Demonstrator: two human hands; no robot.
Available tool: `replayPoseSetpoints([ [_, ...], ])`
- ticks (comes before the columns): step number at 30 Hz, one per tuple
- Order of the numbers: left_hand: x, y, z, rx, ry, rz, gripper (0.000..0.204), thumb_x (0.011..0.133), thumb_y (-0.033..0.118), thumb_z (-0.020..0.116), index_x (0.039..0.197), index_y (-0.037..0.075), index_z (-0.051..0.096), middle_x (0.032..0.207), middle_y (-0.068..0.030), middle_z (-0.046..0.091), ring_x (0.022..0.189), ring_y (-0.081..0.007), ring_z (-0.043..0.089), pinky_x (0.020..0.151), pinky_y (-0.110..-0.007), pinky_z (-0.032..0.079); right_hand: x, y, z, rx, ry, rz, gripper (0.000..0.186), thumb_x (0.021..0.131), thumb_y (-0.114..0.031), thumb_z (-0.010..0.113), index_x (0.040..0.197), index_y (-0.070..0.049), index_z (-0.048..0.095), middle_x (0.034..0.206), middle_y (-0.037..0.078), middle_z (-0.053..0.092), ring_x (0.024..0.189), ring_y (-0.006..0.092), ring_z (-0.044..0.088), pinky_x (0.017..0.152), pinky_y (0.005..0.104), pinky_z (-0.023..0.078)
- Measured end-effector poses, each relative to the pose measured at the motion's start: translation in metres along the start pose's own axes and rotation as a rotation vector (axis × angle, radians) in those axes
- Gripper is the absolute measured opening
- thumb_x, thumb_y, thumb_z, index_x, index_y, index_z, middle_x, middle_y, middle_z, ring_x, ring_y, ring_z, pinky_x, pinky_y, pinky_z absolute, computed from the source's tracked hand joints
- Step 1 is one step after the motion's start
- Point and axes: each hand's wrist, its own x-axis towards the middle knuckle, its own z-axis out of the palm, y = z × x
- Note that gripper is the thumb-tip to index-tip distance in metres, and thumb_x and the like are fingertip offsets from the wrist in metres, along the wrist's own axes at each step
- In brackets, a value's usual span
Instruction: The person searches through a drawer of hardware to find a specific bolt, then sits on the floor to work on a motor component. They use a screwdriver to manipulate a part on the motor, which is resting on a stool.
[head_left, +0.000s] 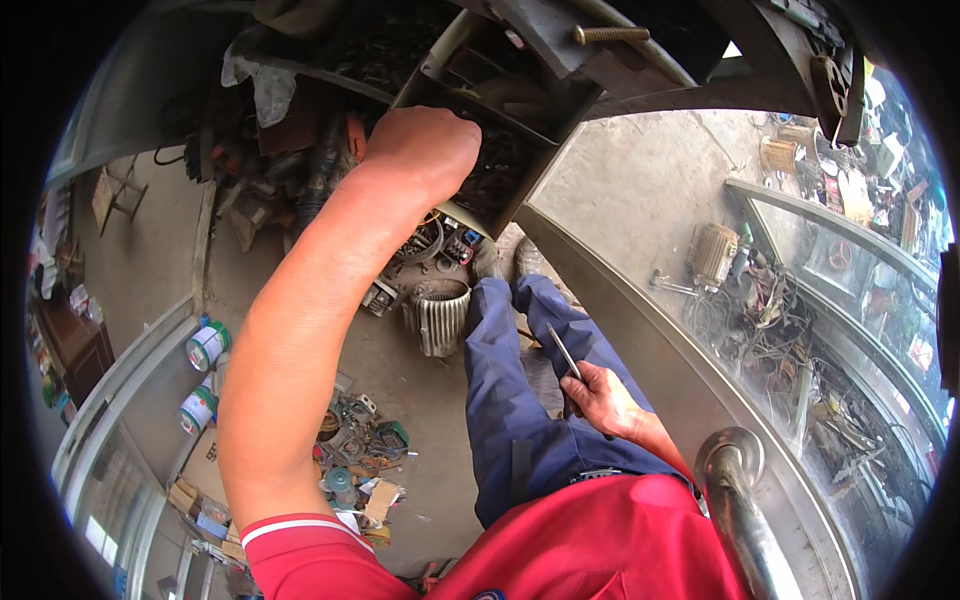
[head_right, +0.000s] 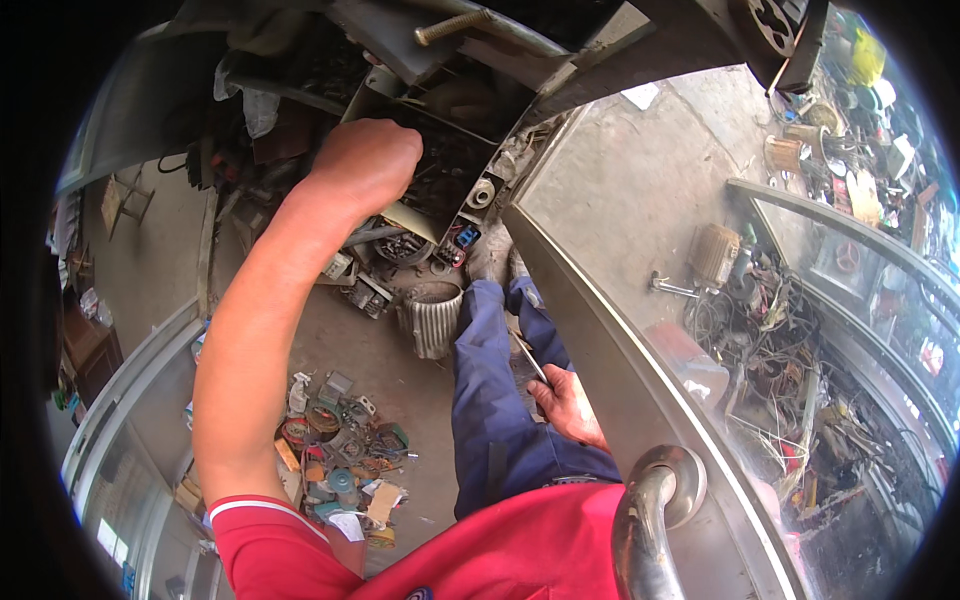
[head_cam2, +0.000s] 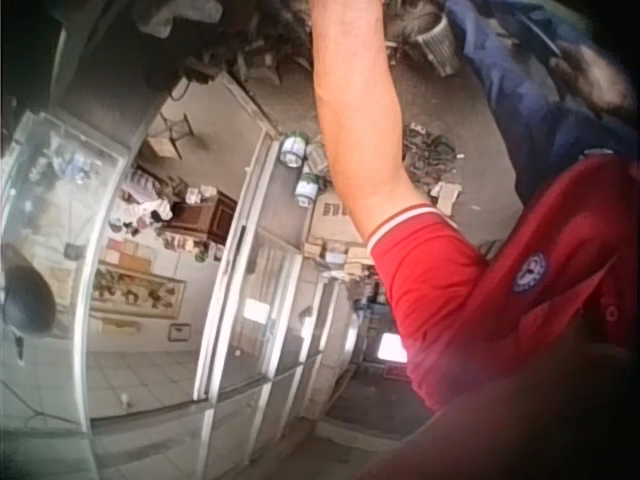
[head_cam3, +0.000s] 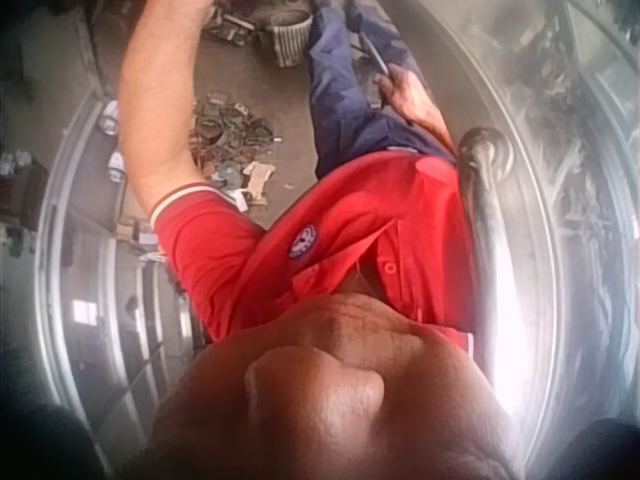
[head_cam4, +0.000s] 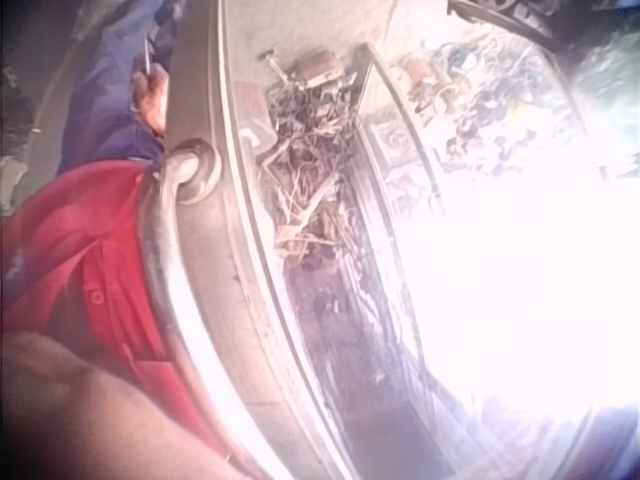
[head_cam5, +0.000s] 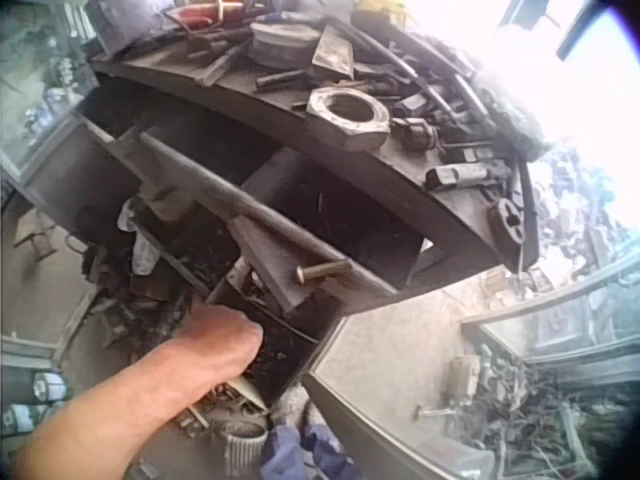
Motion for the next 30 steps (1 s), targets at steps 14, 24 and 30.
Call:
replayPoseSetpoints([
  [14,0.006,-0.007,0.008,0.061,0.028,0.111,0.012,0.072,0.005,0.057,0.075,0.003,0.069,0.081,-0.0204,0.068,0.079,-0.0382,0.067,0.066,-0.047,0.053,-0.001,-0.009,0.000,0.078,-0.002,0.006,0.025,0.101,-0.019,0.050,0.085,0.000,0.053,0.064,0.004,0.055,0.058,0.0122,0.051,0.055,0.0308,0.044],
  [24,-0.023,-0.015,-0.005,-0.982,0.078,-0.016,0.020,0.080,0.016,0.068,0.094,0.001,0.070,0.081,-0.0062,0.068,0.075,-0.0161,0.063,0.067,-0.030,0.049,0.001,-0.001,-0.001,0.013,0.002,0.020,0.024,0.101,-0.020,0.051,0.087,0.000,0.054,0.065,0.005,0.056,0.059,0.0127,0.053,0.056,0.0310,0.045],
  [30,-0.057,-0.021,-0.011,-1.705,0.057,-0.016,0.017,0.087,0.016,0.067,0.094,0.001,0.066,0.090,-0.0061,0.068,0.063,-0.0059,0.057,0.055,-0.019,0.043,0.002,-0.003,0.000,-0.037,-0.023,0.016,0.026,0.100,-0.021,0.052,0.086,0.000,0.054,0.064,0.006,0.057,0.059,0.0137,0.054,0.057,0.0319,0.046],
])
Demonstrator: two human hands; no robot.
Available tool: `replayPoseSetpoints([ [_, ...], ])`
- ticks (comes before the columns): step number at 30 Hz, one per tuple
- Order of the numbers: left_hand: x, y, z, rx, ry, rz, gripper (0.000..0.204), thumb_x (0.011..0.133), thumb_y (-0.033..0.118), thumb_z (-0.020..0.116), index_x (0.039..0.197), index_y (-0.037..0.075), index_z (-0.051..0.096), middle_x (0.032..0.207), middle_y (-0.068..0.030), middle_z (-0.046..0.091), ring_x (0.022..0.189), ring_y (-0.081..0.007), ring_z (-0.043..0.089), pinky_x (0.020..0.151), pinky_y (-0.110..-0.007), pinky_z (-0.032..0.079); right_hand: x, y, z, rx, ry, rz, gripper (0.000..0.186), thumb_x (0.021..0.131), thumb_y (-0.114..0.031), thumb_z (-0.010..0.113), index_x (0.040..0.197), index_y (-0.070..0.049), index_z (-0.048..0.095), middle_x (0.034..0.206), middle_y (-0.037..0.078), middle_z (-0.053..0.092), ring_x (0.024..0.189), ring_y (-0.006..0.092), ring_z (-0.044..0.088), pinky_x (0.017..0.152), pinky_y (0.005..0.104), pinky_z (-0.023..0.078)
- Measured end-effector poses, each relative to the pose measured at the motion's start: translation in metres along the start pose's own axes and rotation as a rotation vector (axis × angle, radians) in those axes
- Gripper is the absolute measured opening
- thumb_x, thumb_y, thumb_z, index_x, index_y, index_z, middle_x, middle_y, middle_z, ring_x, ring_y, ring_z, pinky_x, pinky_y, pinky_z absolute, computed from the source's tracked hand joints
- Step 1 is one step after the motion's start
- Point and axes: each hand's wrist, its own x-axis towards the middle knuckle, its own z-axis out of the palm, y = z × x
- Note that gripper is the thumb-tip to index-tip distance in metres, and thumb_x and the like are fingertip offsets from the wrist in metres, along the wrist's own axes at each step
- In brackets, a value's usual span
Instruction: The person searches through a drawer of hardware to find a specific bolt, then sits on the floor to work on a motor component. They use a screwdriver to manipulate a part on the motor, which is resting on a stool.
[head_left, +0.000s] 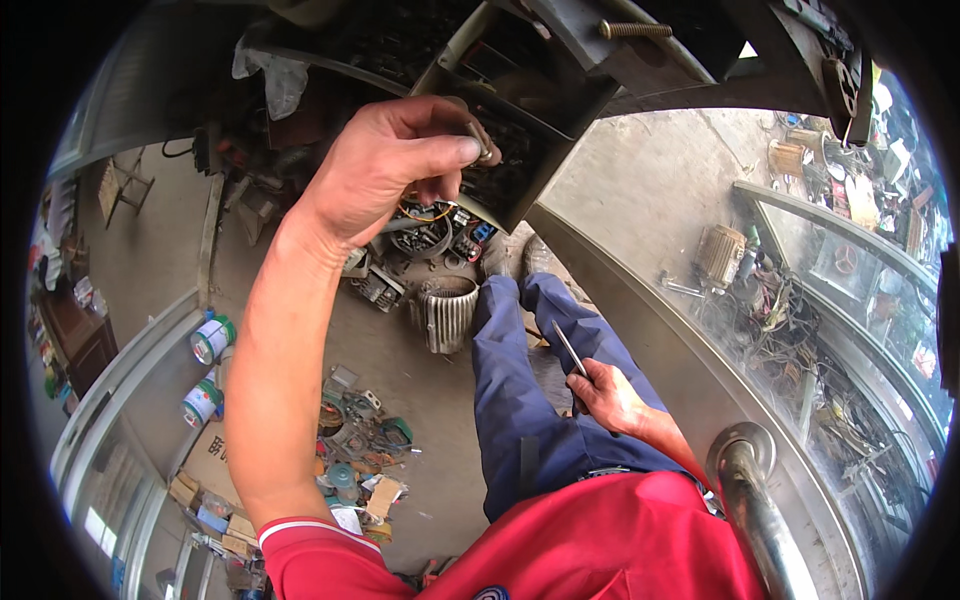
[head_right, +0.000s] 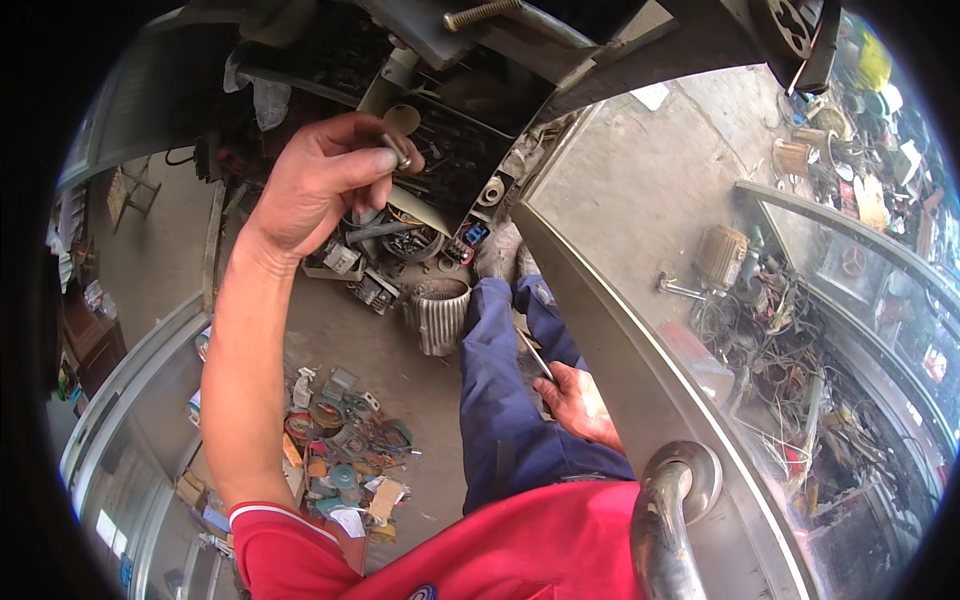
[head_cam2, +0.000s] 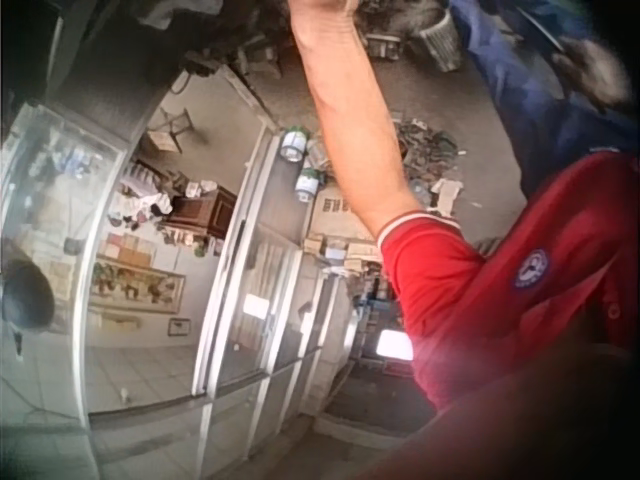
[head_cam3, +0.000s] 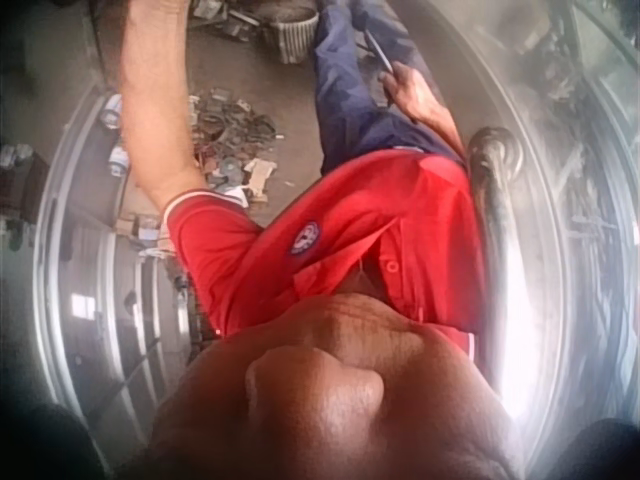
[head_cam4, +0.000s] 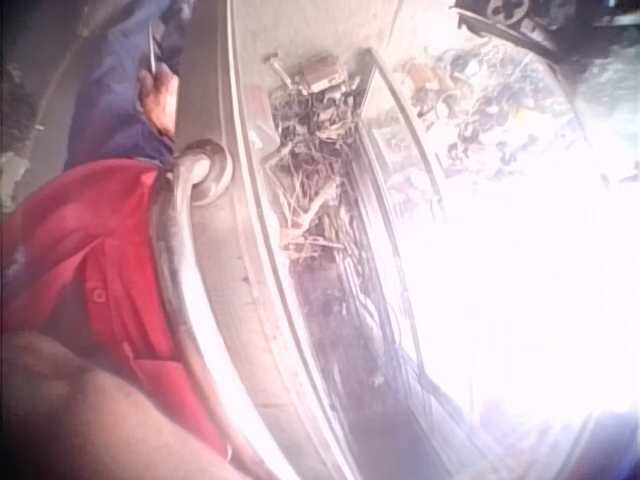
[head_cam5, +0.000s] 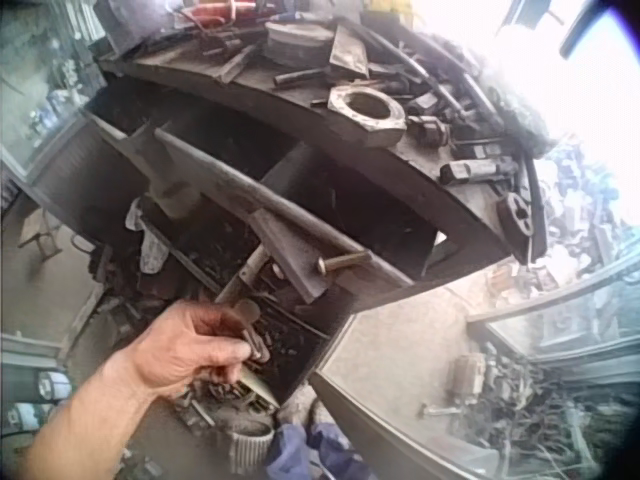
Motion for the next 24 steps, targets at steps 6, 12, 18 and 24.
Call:
replayPoseSetpoints([
  [6,-0.016,-0.002,-0.003,-0.267,-0.072,0.011,0.016,0.090,0.017,0.065,0.097,0.003,0.064,0.093,-0.0108,0.069,0.065,-0.0085,0.060,0.058,-0.021,0.049,0.002,0.006,0.001,-0.030,-0.002,-0.032,0.026,0.100,-0.021,0.052,0.084,0.000,0.054,0.063,0.005,0.057,0.059,0.0134,0.054,0.057,0.0315,0.045],
  [12,-0.017,-0.007,-0.002,-0.200,0.017,-0.031,0.014,0.090,0.016,0.068,0.095,0.004,0.065,0.084,-0.0074,0.070,0.060,-0.0070,0.059,0.051,-0.019,0.046,0.000,0.000,0.001,0.015,0.002,0.018,0.025,0.100,-0.020,0.052,0.084,-0.001,0.053,0.064,0.004,0.056,0.059,0.0125,0.053,0.056,0.0308,0.045],
  [18,-0.015,-0.015,0.003,0.103,0.203,0.008,0.017,0.089,0.018,0.071,0.090,0.003,0.065,0.075,-0.0012,0.065,0.056,-0.0035,0.052,0.048,-0.019,0.039,-0.002,-0.001,0.000,0.055,0.015,0.001,0.026,0.100,-0.020,0.051,0.083,-0.001,0.053,0.063,0.004,0.056,0.059,0.0125,0.052,0.056,0.0310,0.044],
  [24,-0.010,-0.031,0.010,0.545,0.467,0.247,0.014,0.091,0.011,0.068,0.098,-0.001,0.067,0.076,0.0015,0.061,0.069,-0.0059,0.052,0.063,-0.023,0.044,-0.002,-0.003,-0.002,0.051,0.020,-0.005,0.027,0.100,-0.021,0.051,0.082,-0.001,0.052,0.063,0.005,0.056,0.059,0.0130,0.053,0.056,0.0314,0.045],
])
